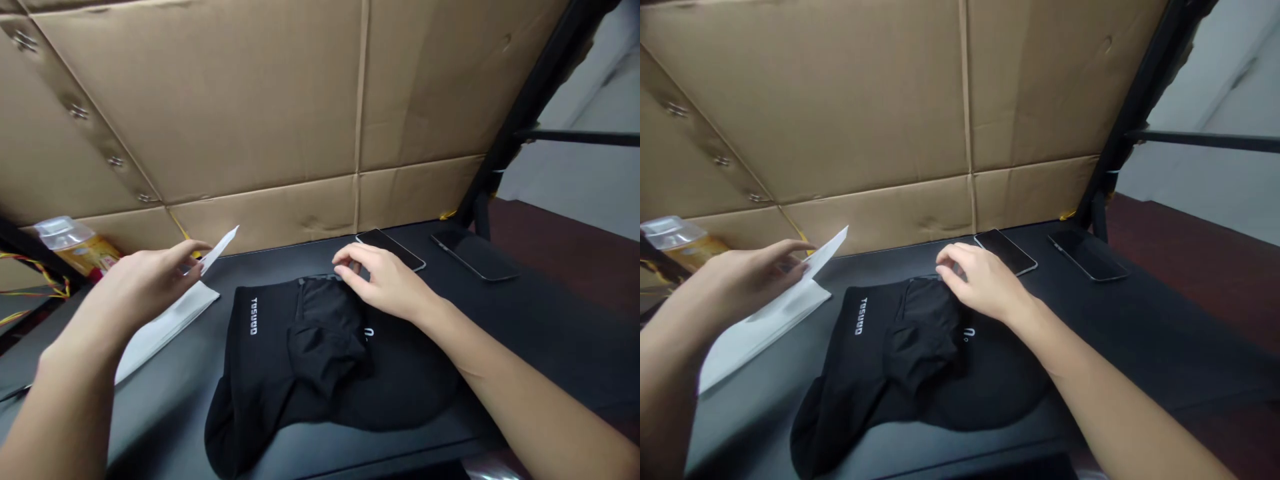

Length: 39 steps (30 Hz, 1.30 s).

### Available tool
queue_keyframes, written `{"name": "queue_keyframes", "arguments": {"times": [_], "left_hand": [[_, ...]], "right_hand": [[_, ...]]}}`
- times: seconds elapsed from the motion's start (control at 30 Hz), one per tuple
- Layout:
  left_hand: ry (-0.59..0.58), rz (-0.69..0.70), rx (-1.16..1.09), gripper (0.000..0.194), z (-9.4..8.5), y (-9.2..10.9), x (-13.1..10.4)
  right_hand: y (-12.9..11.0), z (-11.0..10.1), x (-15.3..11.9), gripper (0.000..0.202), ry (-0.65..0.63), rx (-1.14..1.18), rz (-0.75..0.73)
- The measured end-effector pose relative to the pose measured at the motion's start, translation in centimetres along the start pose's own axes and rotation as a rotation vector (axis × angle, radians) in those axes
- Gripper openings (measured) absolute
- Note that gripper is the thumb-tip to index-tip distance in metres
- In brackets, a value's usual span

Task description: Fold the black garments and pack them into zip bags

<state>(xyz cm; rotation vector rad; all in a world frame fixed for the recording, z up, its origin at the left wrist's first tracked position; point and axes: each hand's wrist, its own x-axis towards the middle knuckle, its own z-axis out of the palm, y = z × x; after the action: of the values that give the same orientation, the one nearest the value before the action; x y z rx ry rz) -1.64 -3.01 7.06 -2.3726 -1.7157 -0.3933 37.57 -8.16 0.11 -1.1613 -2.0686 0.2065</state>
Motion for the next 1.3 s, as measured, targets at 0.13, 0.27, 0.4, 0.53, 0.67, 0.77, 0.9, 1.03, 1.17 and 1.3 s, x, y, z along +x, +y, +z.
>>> {"name": "queue_keyframes", "arguments": {"times": [0.13, 0.27, 0.4, 0.53, 0.67, 0.77, 0.9, 1.03, 1.17, 1.3], "left_hand": [[0.034, 0.408, -0.203, 0.025, 0.8, 6.7, -1.4], [-0.034, 0.608, -0.484, 0.018, 1.9, 11.0, -2.6], [-0.057, 0.660, -0.522, 0.030, 2.4, 11.3, -2.4], [0.140, 0.677, -0.464, 0.030, 3.1, 9.4, -1.8], [0.312, 0.566, -0.468, 0.040, 4.1, 8.0, -1.8], [0.300, 0.592, -0.460, 0.039, 4.5, 7.9, -1.7], [0.228, 0.628, -0.447, 0.039, 4.7, 8.0, -1.3], [0.142, 0.636, -0.438, 0.039, 5.0, 8.2, -1.0], [0.096, 0.632, -0.437, 0.038, 5.6, 8.2, -0.9], [0.069, 0.637, -0.437, 0.040, 6.3, 8.0, -0.8]], "right_hand": [[-2.3, 1.2, -0.4, 0.042, -0.074, -0.070, -0.275], [-3.3, 2.3, -0.6, 0.026, -0.114, -0.150, -0.330], [-2.9, 2.4, -0.6, 0.013, -0.093, 0.074, -0.221], [-2.3, 1.7, -0.4, 0.010, -0.159, 0.198, -0.108], [-1.9, 0.1, -0.4, 0.032, -0.286, 0.171, -0.166], [-1.9, -1.5, -1.3, 0.078, -0.299, 0.109, -0.199], [-1.8, -2.5, -3.1, 0.088, -0.360, -0.113, -0.276], [-1.6, -1.3, -3.6, 0.081, -0.466, -0.143, -0.376], [-1.9, -0.4, -2.5, 0.073, -0.551, -0.162, -0.378], [-2.7, -0.4, -1.0, 0.081, -0.638, -0.200, -0.365]]}}
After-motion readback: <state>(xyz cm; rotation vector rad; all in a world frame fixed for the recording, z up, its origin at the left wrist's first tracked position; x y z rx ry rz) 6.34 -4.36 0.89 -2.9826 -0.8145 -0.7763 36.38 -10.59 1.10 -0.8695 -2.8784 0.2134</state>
